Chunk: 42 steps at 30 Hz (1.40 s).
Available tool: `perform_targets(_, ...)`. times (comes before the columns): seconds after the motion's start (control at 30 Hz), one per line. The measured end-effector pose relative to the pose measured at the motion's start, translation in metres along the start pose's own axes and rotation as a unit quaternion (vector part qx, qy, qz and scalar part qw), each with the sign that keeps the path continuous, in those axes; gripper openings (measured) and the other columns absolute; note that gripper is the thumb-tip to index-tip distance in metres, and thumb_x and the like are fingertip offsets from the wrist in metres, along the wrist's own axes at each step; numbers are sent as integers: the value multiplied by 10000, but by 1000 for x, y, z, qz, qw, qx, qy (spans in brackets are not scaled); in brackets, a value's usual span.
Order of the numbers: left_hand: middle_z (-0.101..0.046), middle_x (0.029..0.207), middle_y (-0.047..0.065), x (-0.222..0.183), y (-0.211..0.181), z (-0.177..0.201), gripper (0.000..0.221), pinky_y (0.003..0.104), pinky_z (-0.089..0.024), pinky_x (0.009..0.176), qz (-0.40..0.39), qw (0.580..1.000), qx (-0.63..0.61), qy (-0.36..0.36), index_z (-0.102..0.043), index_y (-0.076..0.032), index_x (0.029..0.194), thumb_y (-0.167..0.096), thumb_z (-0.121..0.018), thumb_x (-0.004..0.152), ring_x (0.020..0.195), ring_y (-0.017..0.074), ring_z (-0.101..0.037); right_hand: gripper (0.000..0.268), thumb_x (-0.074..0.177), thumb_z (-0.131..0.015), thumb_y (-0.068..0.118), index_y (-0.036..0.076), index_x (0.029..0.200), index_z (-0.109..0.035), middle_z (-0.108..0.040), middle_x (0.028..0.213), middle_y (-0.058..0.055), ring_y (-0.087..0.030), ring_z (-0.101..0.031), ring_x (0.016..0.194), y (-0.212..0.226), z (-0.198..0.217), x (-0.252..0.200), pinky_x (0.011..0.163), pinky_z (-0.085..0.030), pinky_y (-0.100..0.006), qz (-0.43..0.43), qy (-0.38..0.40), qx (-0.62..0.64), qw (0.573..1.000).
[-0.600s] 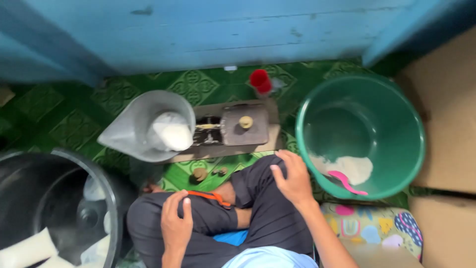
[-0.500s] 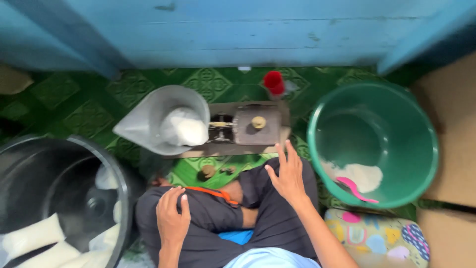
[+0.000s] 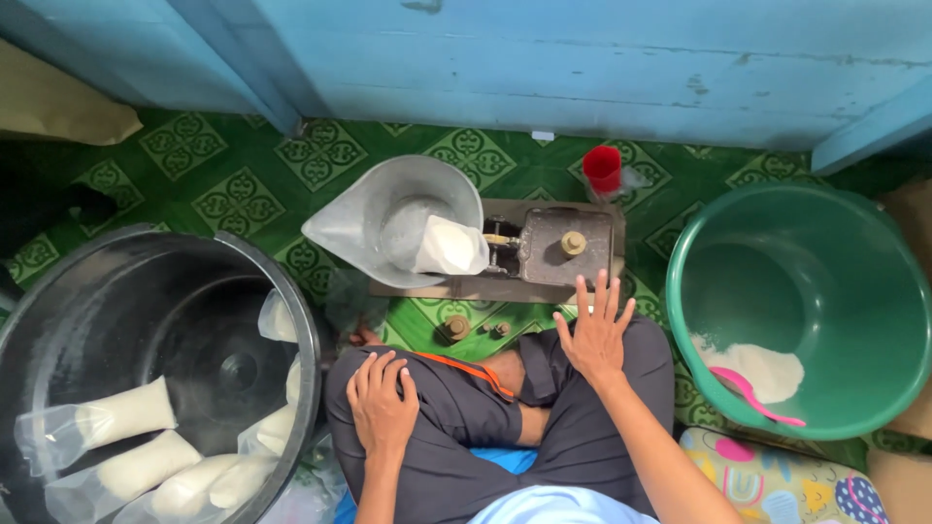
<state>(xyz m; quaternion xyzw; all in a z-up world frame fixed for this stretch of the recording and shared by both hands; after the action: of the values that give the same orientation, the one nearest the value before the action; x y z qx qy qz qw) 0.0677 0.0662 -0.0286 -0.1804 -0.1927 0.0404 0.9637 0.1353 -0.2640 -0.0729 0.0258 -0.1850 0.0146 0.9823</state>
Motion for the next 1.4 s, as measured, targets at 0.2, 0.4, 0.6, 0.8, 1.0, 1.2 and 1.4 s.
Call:
perform_targets(0.2,-647,1168,-27,0,1,2,153,397,-366,1058,-2,1000,-5,-6,-689,-124,959,-167,-611,835,1210,208,-544,772,918,-493,450,72,1549,-259,-94,1628,-216,-417,-98,1490,-2,-5,-1,1147,-110,-651,-3,14,-1,1000)
perform_targets(0.4,-648,1167,-21,-1,2,2,149,404,-371,1057,1,1000,-9,-10,-684,-122,956,-163,-616,831,1204,215,-549,775,916,-491,449,87,1556,-245,-101,1625,-217,-418,-111,1486,-2,-6,-2,1146,-126,-644,-7,17,-7,1000)
perform_targets(0.6,-645,1169,-33,-1,2,2,146,399,-368,1060,1,1000,-2,-5,-684,-127,955,-175,-605,841,1208,207,-544,751,914,-497,437,119,1555,-271,-115,1625,-218,-421,-138,1481,-1,-3,-2,1139,-147,-646,-4,13,-16,1000)
perform_targets(0.8,-644,1170,-34,-2,3,1,155,401,-376,1056,1,1000,-1,-9,-687,-130,966,-180,-605,846,1208,209,-546,743,921,-484,439,121,1554,-261,-112,1623,-219,-418,-125,1485,-3,-7,-3,1136,-138,-653,-10,20,-3,1000)
perform_targets(1.0,-645,1164,-30,-2,2,3,146,402,-378,1050,-1,1000,-4,-11,-686,-122,959,-171,-606,847,1208,209,-543,737,924,-474,442,134,1558,-256,-97,1628,-213,-411,-116,1489,-4,-9,-3,1143,-128,-641,-12,26,-5,1000)
perform_targets(1.2,-645,1163,-28,-2,2,3,149,401,-376,1051,-5,1000,-2,-12,-680,-123,967,-169,-607,845,1203,209,-546,730,925,-489,429,122,1552,-274,-114,1620,-224,-417,-140,1480,-3,-6,-3,1138,-146,-641,-8,20,-7,1000)
perform_targets(1.4,-646,1161,-30,-2,2,3,138,400,-378,1049,-5,1000,-2,-14,-684,-123,953,-167,-609,847,1199,209,-547,731,927,-492,423,115,1551,-269,-109,1619,-225,-419,-128,1481,-4,-7,-3,1139,-143,-643,-15,30,4,999)
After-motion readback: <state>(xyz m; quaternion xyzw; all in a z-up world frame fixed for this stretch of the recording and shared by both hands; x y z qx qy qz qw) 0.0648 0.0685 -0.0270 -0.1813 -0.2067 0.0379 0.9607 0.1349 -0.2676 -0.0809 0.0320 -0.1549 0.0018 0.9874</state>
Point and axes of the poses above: each hand's wrist, its own x-axis towards the middle knuckle, its own z-axis out of the back of the hand, y = z × x, the point moved 7 cm from there along x, towards the middle knuckle
